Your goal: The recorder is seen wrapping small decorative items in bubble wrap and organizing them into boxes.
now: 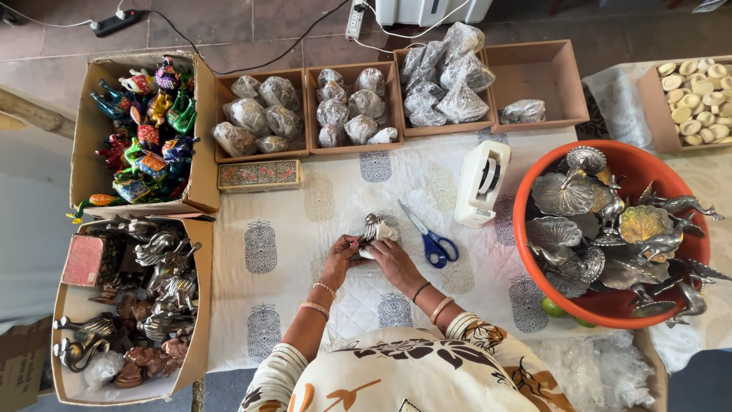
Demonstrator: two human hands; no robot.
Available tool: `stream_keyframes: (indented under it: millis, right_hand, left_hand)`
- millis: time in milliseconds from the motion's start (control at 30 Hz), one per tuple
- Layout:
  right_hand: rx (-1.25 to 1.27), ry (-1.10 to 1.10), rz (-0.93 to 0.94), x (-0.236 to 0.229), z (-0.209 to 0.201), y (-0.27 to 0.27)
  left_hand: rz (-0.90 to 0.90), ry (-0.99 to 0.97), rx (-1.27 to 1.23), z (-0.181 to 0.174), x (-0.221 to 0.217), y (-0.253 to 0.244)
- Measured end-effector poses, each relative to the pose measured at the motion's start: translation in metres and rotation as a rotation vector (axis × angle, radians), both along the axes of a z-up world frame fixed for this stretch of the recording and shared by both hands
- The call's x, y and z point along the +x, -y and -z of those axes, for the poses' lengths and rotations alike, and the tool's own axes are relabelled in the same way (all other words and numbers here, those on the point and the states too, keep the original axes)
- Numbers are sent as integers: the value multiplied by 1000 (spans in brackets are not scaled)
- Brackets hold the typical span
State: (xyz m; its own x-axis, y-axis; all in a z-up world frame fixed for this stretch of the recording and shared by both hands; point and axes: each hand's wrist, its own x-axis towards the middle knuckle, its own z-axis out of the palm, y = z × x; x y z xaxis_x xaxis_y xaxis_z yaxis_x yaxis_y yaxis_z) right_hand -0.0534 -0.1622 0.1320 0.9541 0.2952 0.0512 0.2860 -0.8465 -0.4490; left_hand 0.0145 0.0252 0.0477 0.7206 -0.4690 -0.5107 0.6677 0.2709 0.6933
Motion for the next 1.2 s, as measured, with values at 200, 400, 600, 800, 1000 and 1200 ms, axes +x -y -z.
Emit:
stream_keyframes:
  millis: [200,400,600,800,1000,1200]
  right_hand:
    - [230,-70,203,4,8,25]
    - [628,-136,664,32,35,41]
    - [309,264,297,19,0,12]
    - [1067,-227,456,-23,94,76]
    - [571,257,813,-102,26,142]
    - [-66,230,731,-134,-19,166]
  left_hand:
    - [1,6,1,-1,1,1]
    - [16,0,33,-11,2,2]
    - [6,7,15,-13,0,2]
    - [-9,23,4,-5,-1,1]
    - [13,55,20,-7,-2,1]
    - [4,58,44,-12,-3,2]
